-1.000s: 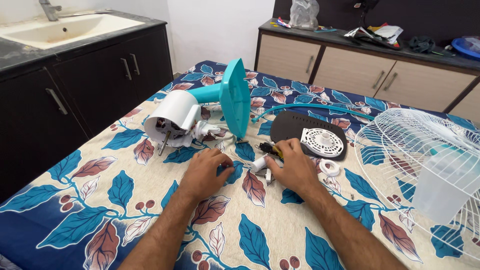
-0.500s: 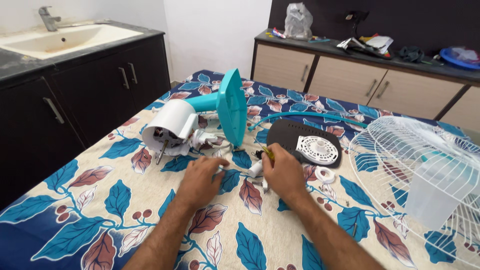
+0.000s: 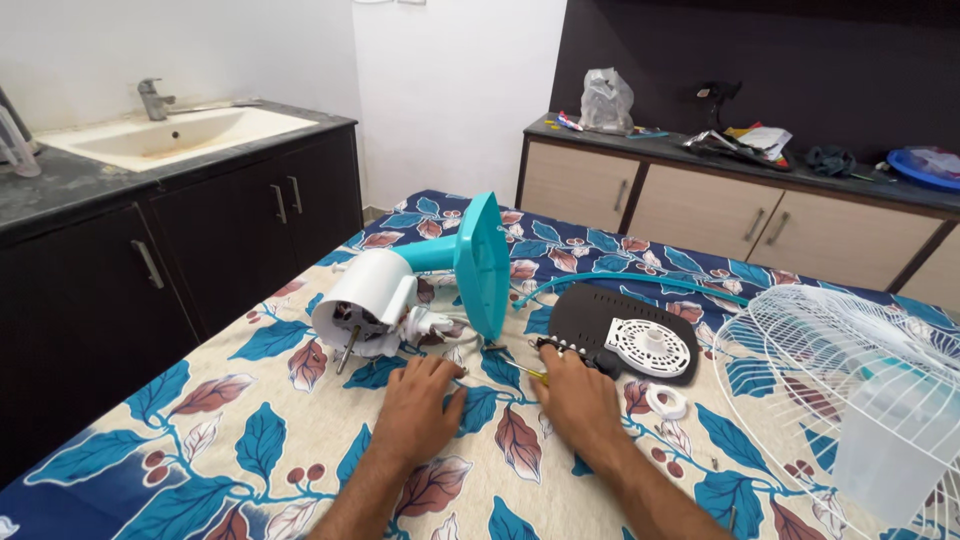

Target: The person disassembles a teal LG table fan on a floral tablecloth. They use a yellow screwdriver to remove screws from the motor housing and rear control panel, then detach the back cover and remove internal components including the speed control switch and capacitor.

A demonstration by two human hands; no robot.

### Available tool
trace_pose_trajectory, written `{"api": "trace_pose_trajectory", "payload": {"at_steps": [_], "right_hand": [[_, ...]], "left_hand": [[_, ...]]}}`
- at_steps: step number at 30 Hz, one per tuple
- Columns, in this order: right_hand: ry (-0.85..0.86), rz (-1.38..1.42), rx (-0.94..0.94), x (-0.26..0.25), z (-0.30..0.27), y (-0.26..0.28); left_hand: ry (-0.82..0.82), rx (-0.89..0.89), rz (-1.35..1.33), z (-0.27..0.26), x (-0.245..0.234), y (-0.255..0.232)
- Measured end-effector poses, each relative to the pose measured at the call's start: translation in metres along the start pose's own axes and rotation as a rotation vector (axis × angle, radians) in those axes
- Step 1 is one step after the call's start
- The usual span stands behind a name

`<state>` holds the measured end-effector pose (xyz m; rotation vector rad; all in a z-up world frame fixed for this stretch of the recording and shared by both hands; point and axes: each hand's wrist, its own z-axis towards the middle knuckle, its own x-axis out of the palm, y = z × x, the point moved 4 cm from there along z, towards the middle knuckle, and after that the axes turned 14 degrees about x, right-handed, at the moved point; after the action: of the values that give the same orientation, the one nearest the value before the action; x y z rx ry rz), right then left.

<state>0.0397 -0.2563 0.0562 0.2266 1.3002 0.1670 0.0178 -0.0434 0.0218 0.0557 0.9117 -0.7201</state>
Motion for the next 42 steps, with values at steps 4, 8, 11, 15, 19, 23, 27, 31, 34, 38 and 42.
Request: {"api": "trace_pose_trajectory", "payload": {"at_steps": [4, 8, 11, 15, 19, 23, 27, 31, 34, 38, 42], "right_hand": [[-0.076, -0.036, -0.040, 0.003, 0.013, -0.014], [-0.133, -0.025, -0.046, 0.002, 0.021, -0.023], [-0.181, 0.009, -0.055, -0.001, 0.024, -0.022], [-0.158, 0.069, -0.078, -0.001, 0.022, -0.011], [-0.118, 0.073, -0.067, 0.003, 0.023, 0.005], [-0.122, 0.190, 0.045, 0.003, 0.028, 0.010], [-0.187, 0.304, 0.009, 0.005, 0.021, 0.014], [-0.168, 0.506, -0.031, 0.020, 0.011, 0.025], [-0.157, 0.629, -0.087, 0.029, 0.001, 0.029], [-0.162, 0.689, -0.059, 0.038, -0.001, 0.020], [-0.300, 0.750, -0.186, 0.031, 0.001, 0.018]], "left_hand": [[0.013, -0.012, -0.012, 0.000, 0.000, 0.000], [0.050, -0.027, 0.002, 0.000, -0.001, -0.002], [0.051, -0.032, -0.010, 0.000, -0.002, -0.003], [0.022, -0.021, -0.021, 0.002, -0.004, -0.003], [0.003, -0.007, -0.009, 0.002, -0.002, -0.001], [-0.018, 0.002, -0.009, 0.000, -0.002, -0.001], [-0.008, -0.010, -0.009, 0.001, -0.002, -0.001], [-0.026, -0.015, -0.016, 0.000, -0.002, 0.000], [-0.048, -0.014, -0.034, 0.002, -0.004, 0.000], [-0.199, -0.090, -0.109, 0.000, -0.013, 0.005], [-0.560, -0.159, 0.122, -0.009, -0.051, 0.025]]}}
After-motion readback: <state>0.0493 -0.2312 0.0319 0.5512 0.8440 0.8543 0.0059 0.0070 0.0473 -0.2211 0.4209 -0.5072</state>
